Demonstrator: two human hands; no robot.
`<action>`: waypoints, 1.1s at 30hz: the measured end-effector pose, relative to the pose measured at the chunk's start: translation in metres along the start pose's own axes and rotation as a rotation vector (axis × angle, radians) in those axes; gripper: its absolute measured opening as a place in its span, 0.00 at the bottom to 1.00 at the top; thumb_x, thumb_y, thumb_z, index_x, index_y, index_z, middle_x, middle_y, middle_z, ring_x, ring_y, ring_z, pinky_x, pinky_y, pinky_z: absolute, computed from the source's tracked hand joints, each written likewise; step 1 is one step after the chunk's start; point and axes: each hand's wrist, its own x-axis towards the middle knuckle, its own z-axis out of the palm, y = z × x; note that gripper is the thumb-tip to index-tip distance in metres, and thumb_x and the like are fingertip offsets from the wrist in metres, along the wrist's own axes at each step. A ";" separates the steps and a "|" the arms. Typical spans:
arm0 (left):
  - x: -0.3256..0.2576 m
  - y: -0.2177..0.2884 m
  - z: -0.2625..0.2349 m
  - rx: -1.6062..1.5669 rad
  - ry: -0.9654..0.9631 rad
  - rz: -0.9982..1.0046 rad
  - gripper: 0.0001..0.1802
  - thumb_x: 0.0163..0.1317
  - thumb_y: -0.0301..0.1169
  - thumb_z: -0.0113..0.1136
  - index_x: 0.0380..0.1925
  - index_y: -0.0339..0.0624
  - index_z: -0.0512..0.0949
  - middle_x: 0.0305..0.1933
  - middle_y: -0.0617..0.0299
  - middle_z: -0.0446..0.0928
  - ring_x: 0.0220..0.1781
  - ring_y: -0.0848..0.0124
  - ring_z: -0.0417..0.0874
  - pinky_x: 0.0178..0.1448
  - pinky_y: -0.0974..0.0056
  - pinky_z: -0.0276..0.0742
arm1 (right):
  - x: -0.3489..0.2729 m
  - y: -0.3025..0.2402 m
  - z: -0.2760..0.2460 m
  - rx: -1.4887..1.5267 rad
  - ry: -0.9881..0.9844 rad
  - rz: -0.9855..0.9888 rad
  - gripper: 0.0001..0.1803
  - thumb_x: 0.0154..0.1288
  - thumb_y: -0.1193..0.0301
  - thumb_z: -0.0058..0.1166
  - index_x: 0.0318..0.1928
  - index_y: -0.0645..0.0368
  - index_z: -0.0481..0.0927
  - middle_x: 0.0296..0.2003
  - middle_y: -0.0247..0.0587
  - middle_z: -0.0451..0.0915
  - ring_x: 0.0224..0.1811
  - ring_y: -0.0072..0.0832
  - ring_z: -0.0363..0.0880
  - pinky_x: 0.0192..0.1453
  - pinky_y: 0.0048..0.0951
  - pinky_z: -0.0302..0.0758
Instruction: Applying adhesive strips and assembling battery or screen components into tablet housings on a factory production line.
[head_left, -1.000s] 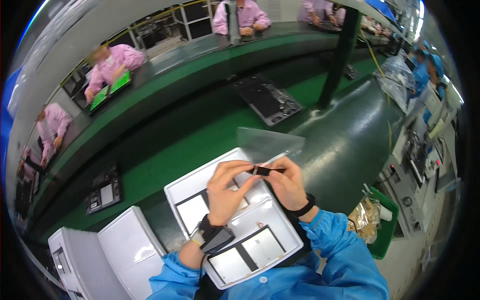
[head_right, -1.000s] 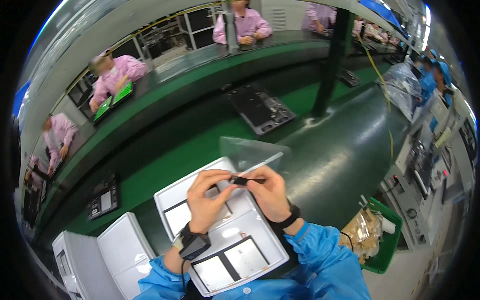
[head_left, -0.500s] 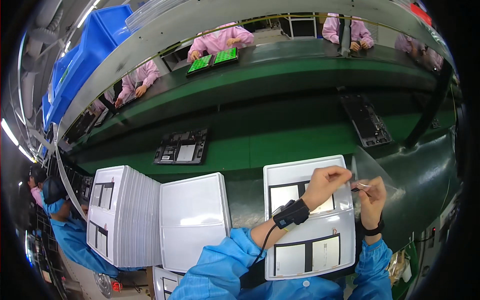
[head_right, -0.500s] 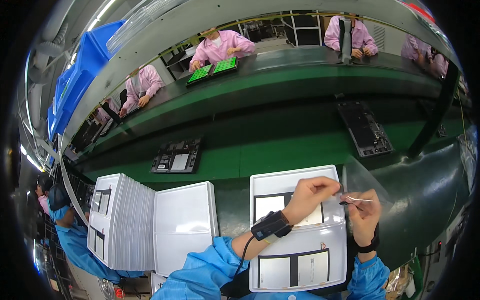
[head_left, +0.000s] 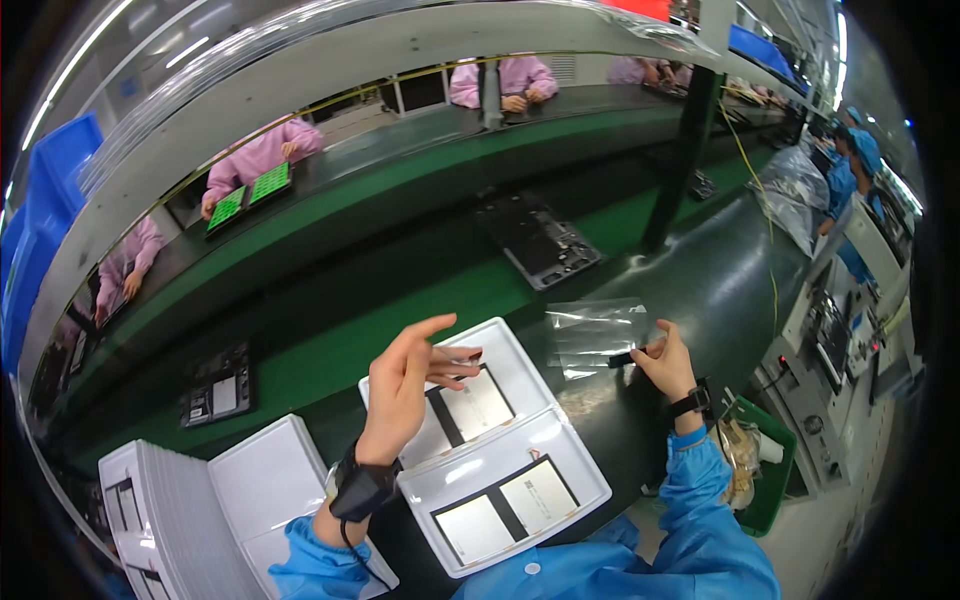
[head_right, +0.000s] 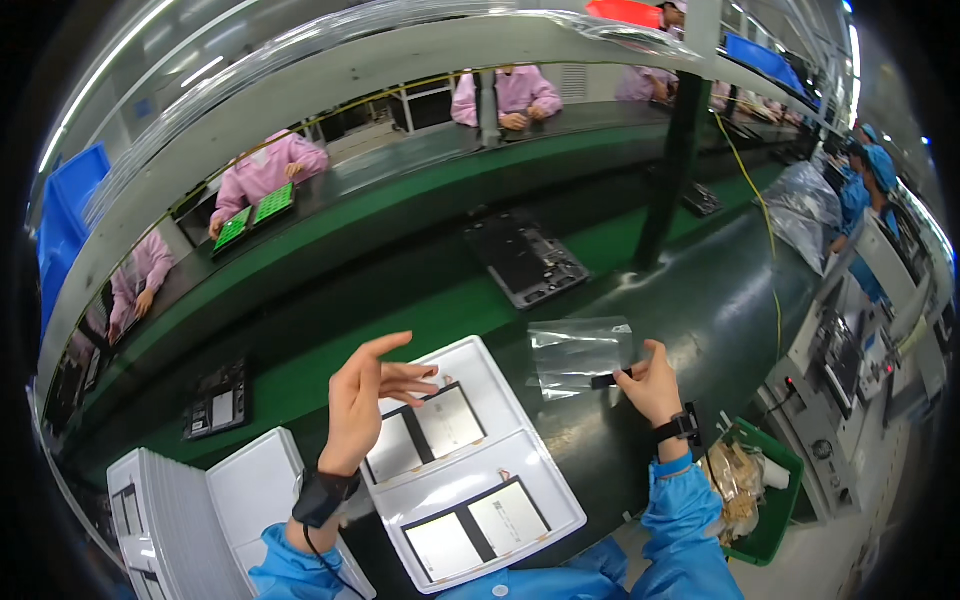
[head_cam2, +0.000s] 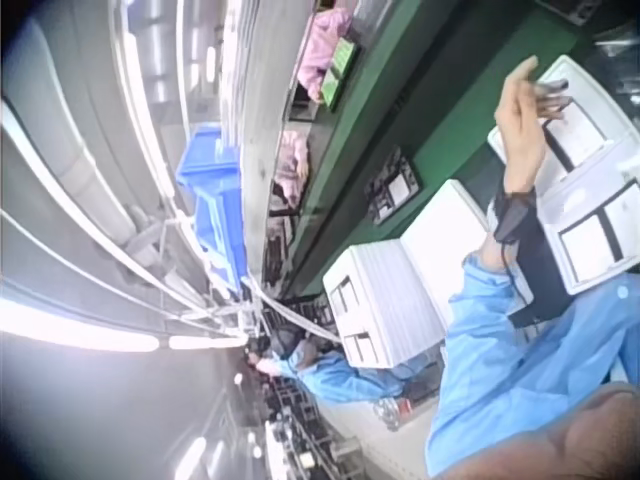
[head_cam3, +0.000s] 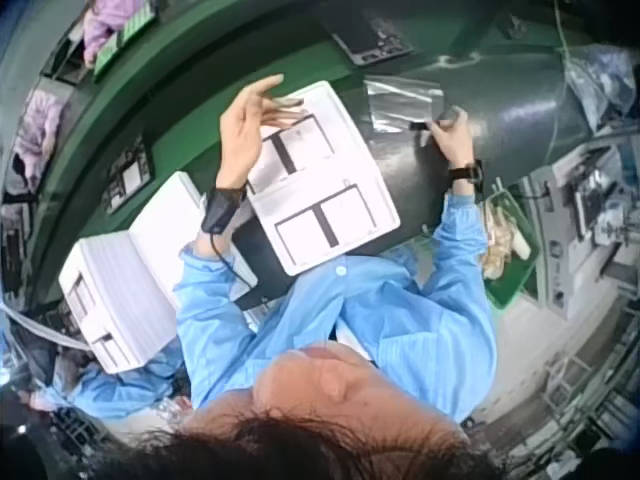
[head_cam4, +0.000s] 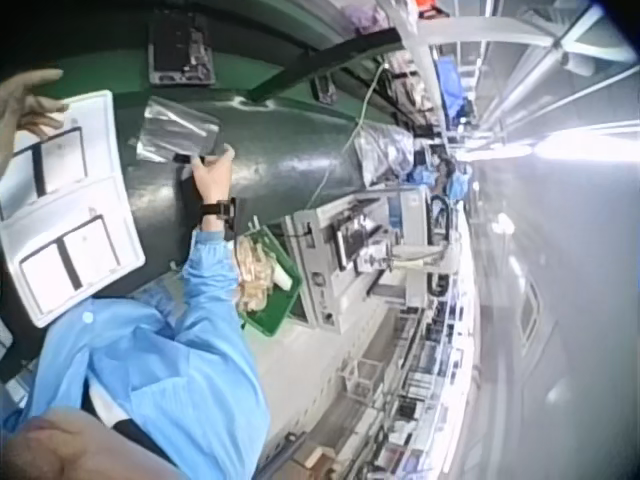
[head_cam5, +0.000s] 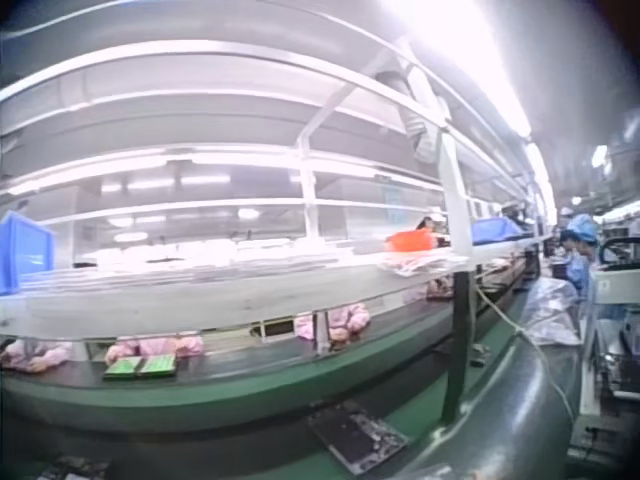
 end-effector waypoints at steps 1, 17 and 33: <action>-0.006 0.000 0.004 0.072 -0.030 0.036 0.25 0.85 0.40 0.37 0.68 0.32 0.68 0.51 0.40 0.85 0.52 0.54 0.90 0.49 0.63 0.87 | -0.005 -0.002 -0.006 -0.120 0.067 -0.017 0.40 0.57 0.69 0.71 0.67 0.66 0.66 0.38 0.47 0.83 0.39 0.43 0.84 0.46 0.42 0.81; -0.049 -0.022 -0.006 1.053 -0.131 0.360 0.43 0.42 0.52 0.79 0.55 0.36 0.80 0.49 0.53 0.84 0.47 0.58 0.85 0.51 0.57 0.80 | -0.064 -0.164 0.059 0.731 -0.866 -0.118 0.24 0.67 0.81 0.65 0.62 0.64 0.76 0.40 0.39 0.87 0.45 0.24 0.88 0.53 0.26 0.83; -0.059 -0.072 -0.018 1.007 0.050 0.241 0.18 0.53 0.22 0.67 0.47 0.33 0.84 0.49 0.54 0.80 0.49 0.55 0.81 0.49 0.55 0.81 | -0.029 -0.196 0.140 0.493 -0.530 -0.176 0.21 0.56 0.83 0.69 0.52 0.61 0.82 0.40 0.38 0.82 0.37 0.25 0.88 0.42 0.24 0.85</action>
